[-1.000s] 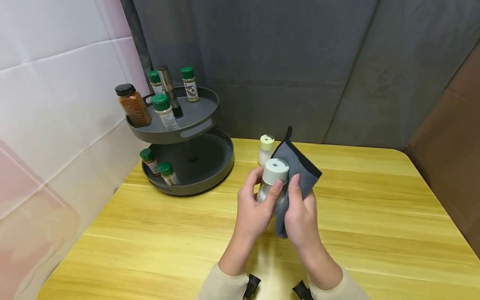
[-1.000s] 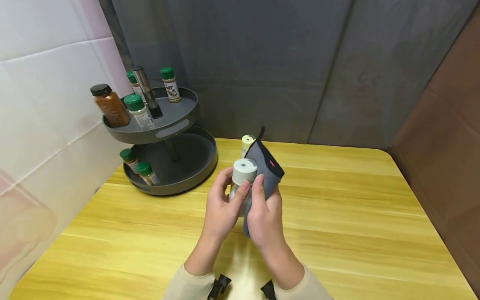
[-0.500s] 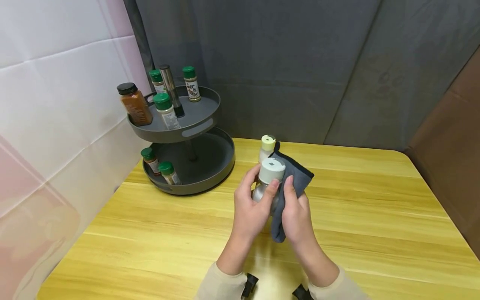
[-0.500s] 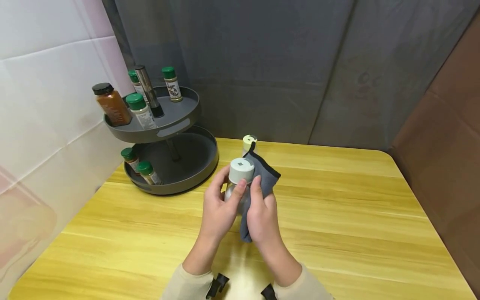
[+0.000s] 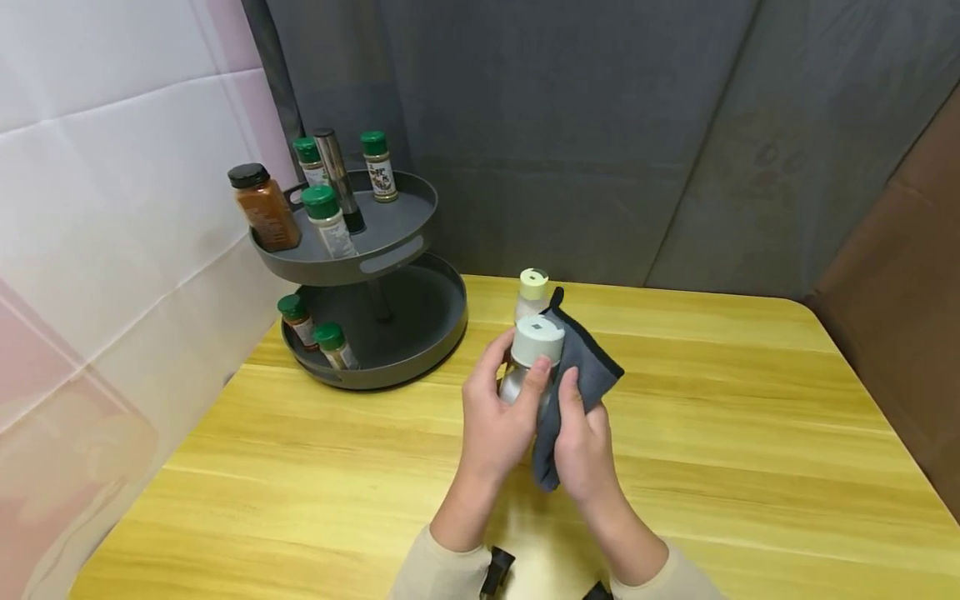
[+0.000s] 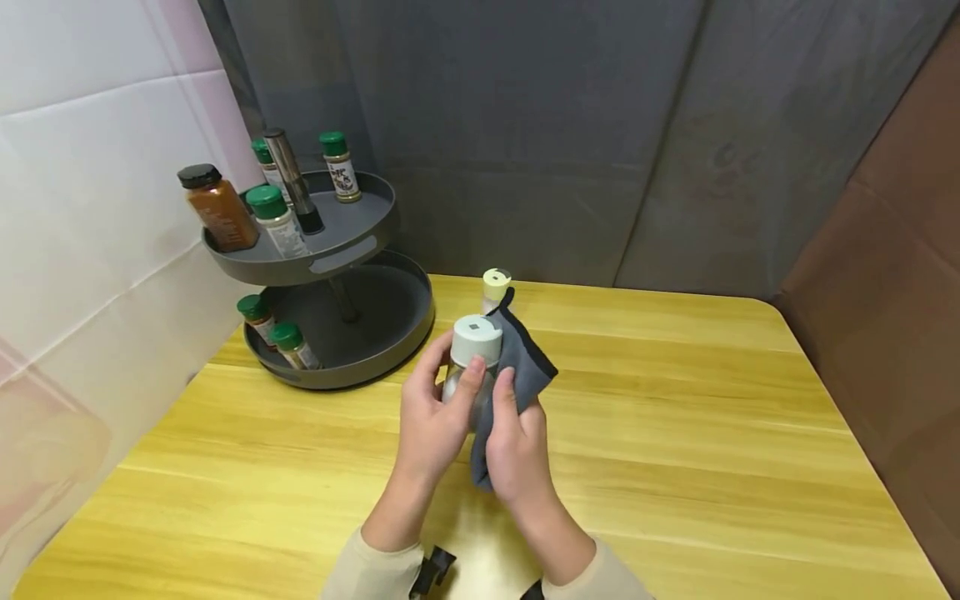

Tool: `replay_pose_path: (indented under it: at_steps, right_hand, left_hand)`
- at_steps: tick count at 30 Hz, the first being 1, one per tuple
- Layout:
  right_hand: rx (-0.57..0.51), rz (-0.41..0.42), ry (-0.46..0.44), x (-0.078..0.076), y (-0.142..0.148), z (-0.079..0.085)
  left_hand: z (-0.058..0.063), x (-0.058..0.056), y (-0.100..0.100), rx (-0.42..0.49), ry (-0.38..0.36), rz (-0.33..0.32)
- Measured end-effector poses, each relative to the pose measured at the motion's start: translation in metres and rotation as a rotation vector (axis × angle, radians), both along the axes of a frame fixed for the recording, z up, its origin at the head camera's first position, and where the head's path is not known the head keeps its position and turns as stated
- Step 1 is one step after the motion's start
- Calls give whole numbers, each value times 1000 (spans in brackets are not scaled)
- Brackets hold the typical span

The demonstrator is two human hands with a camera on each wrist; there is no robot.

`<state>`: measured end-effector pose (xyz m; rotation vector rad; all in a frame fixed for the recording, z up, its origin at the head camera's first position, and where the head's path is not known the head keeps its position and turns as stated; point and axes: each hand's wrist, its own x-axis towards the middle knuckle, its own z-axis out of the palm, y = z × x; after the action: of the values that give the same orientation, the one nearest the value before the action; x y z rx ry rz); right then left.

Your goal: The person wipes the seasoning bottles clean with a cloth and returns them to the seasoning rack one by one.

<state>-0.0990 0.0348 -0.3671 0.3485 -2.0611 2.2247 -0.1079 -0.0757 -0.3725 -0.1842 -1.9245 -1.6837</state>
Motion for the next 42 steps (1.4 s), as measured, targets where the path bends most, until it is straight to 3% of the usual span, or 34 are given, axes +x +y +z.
replay_pose_path:
  at_steps: [4,9,13,21,25,27,30,35,38,42]
  right_hand:
    - [-33,-18,-58,-1,6,12]
    - [-87,-69,107,0,5,26]
    - [-73,-71,178,3,2,17]
    - [-66,-59,36,10,-1,1]
    - [-257,-22,-55,12,-4,4]
    - [-383,17,-86,14,-5,6]
    - [-527,82,-126,17,-4,8]
    - [-631,131,-178,13,7,11]
    - [-640,129,-188,7,11,8]
    - [-634,191,-222,2,12,2]
  left_hand:
    - [1,-1,3,-11,-41,-47]
    - [2,2,5,-15,-74,-114]
    - [2,3,6,28,-79,-117]
    - [4,2,7,312,43,-70]
    - [4,3,11,502,81,-92]
    - [3,3,14,553,93,-112]
    - [2,3,17,527,109,-152]
    - [6,7,17,395,45,-187]
    - [10,8,18,405,19,-220]
    - [14,8,21,452,58,-291]
